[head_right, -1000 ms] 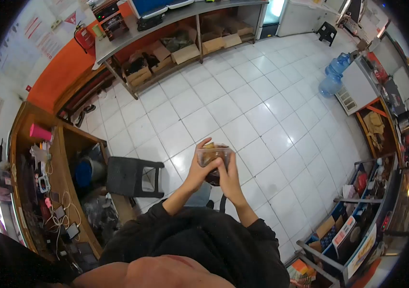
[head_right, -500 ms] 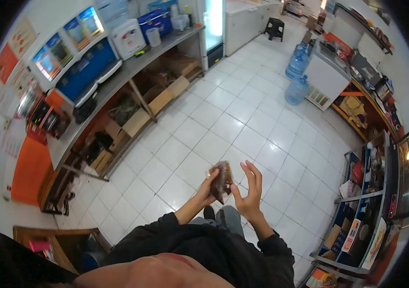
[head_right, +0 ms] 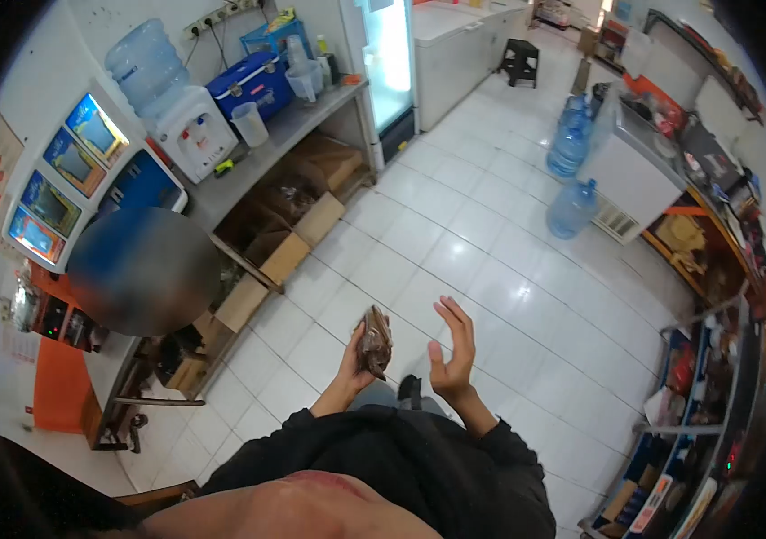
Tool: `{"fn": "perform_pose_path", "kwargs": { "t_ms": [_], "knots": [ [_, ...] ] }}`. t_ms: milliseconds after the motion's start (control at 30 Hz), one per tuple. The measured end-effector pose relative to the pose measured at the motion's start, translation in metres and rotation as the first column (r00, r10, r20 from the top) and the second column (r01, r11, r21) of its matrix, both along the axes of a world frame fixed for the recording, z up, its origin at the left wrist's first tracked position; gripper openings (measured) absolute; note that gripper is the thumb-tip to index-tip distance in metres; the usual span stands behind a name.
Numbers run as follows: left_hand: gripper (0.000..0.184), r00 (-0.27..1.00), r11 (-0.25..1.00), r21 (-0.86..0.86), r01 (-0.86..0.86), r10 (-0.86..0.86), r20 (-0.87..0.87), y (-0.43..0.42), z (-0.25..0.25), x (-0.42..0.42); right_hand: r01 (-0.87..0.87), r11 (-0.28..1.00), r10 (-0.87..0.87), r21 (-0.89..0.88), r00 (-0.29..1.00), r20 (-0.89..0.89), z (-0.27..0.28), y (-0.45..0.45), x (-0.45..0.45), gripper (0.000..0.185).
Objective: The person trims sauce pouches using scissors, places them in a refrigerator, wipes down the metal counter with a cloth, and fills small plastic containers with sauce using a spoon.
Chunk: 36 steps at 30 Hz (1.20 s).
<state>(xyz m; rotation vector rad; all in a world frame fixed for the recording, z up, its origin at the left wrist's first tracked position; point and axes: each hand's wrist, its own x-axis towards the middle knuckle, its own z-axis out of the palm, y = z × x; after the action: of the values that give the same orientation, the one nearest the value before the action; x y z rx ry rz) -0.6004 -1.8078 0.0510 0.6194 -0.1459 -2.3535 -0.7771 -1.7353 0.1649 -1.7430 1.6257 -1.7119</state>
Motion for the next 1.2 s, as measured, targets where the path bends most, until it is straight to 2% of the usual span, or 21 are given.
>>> {"fn": "perform_pose_path", "kwargs": {
  "t_ms": [67,100,133,167,200,233,267,333,367,400,467,567,667,733,800,867,967,1033,1067,1133,1200],
  "knots": [
    [0.047,0.983,0.976,-0.117,-0.184,0.185,0.0,-0.048,0.012,0.006,-0.107,0.994,0.107,-0.027,0.994,-0.02,-0.011,-0.067,0.007,0.047],
    [0.046,0.963,0.963,-0.049,-0.266,0.268,0.024,-0.073,0.005,0.011,-0.194,0.979,0.19,-0.055,0.979,-0.068,-0.021,-0.1,0.012,0.05],
    [0.047,0.954,0.954,-0.049,-0.297,0.295,-0.048,-0.097,0.003,0.012,-0.306,0.95,0.3,-0.054,0.948,-0.105,-0.036,-0.131,0.018,0.058],
    [0.046,0.922,0.922,-0.021,-0.387,0.387,-0.022,-0.119,0.005,0.008,-0.429,0.903,0.416,-0.004,0.879,-0.231,-0.049,-0.164,0.021,0.063],
    [0.046,0.881,0.881,0.006,-0.472,0.472,0.008,-0.14,0.006,0.002,-0.525,0.828,0.56,0.197,0.757,-0.336,-0.045,-0.195,0.025,0.064],
    [0.042,0.869,0.864,0.095,-0.494,0.495,0.01,-0.161,0.001,0.0,-0.586,0.775,0.632,0.236,0.731,-0.258,-0.052,-0.221,0.028,0.063],
    [0.042,0.864,0.859,0.098,-0.502,0.504,0.009,-0.186,-0.014,-0.006,-0.643,0.719,0.692,0.264,0.7,-0.177,-0.062,-0.247,0.028,0.063],
    [0.038,0.823,0.82,0.137,-0.556,0.566,-0.047,-0.228,-0.046,-0.005,-0.631,0.725,0.685,0.275,0.698,-0.206,-0.075,-0.286,0.016,0.062],
    [0.036,0.824,0.851,0.174,-0.496,0.524,-0.216,-0.262,-0.04,-0.011,-0.602,0.753,0.658,0.265,0.7,-0.279,-0.071,-0.328,0.005,0.061],
    [0.035,0.78,0.826,0.302,-0.476,0.555,-0.289,-0.294,-0.037,-0.02,-0.594,0.763,0.646,0.256,0.708,-0.284,-0.066,-0.357,-0.005,0.061],
    [0.034,0.719,0.866,0.348,-0.359,0.495,-0.488,-0.35,-0.021,-0.038,-0.551,0.773,0.608,0.316,0.784,-0.121,-0.055,-0.406,-0.036,0.061],
    [0.038,0.678,0.906,0.387,-0.17,0.393,-0.621,-0.444,-0.015,-0.074,-0.365,0.867,0.437,0.339,0.884,-0.166,-0.05,-0.478,-0.098,0.054],
    [0.04,0.695,0.969,0.24,-0.062,0.214,-0.686,-0.535,-0.003,-0.118,-0.114,0.944,0.171,0.31,0.971,-0.165,-0.054,-0.544,-0.17,0.041],
    [0.038,0.676,0.994,0.102,-0.028,0.094,-0.731,-0.589,0.003,-0.153,-0.076,0.927,0.058,0.367,0.996,0.061,-0.07,-0.596,-0.216,0.029],
    [0.038,0.642,0.997,0.074,-0.005,0.06,-0.764,-0.635,0.007,-0.184,-0.08,0.942,0.064,0.325,0.996,0.062,-0.072,-0.665,-0.249,0.025],
    [0.037,0.652,0.99,0.135,-0.037,0.127,-0.748,-0.658,-0.004,-0.194,-0.132,0.952,0.136,0.277,0.991,0.005,-0.079,-0.721,-0.27,0.02],
    [0.038,0.586,0.961,0.231,-0.151,0.275,-0.762,-0.707,0.0,-0.23,-0.222,0.97,0.242,0.098,0.921,-0.306,-0.043,-0.845,-0.295,0.017],
    [0.038,0.573,0.959,0.229,-0.169,0.285,-0.769,-0.741,0.002,-0.235,-0.352,0.935,0.347,0.037,0.893,-0.287,-0.036,-0.931,-0.299,0.017],
    [0.038,0.585,0.946,0.239,-0.221,0.325,-0.744,-0.747,-0.003,-0.231,-0.347,0.936,0.344,0.056,0.872,-0.347,-0.026,-0.971,-0.296,0.017],
    [0.038,0.586,0.92,0.262,-0.291,0.388,-0.711,-0.751,-0.005,-0.224,-0.335,0.941,0.287,-0.045,0.863,-0.415,-0.028,-1.061,-0.286,0.025],
    [0.037,0.568,0.863,0.283,-0.418,0.491,-0.661,-0.763,0.002,-0.212,-0.326,0.945,0.294,-0.039,0.893,-0.34,-0.008,-1.138,-0.268,0.038]
  ]
}}
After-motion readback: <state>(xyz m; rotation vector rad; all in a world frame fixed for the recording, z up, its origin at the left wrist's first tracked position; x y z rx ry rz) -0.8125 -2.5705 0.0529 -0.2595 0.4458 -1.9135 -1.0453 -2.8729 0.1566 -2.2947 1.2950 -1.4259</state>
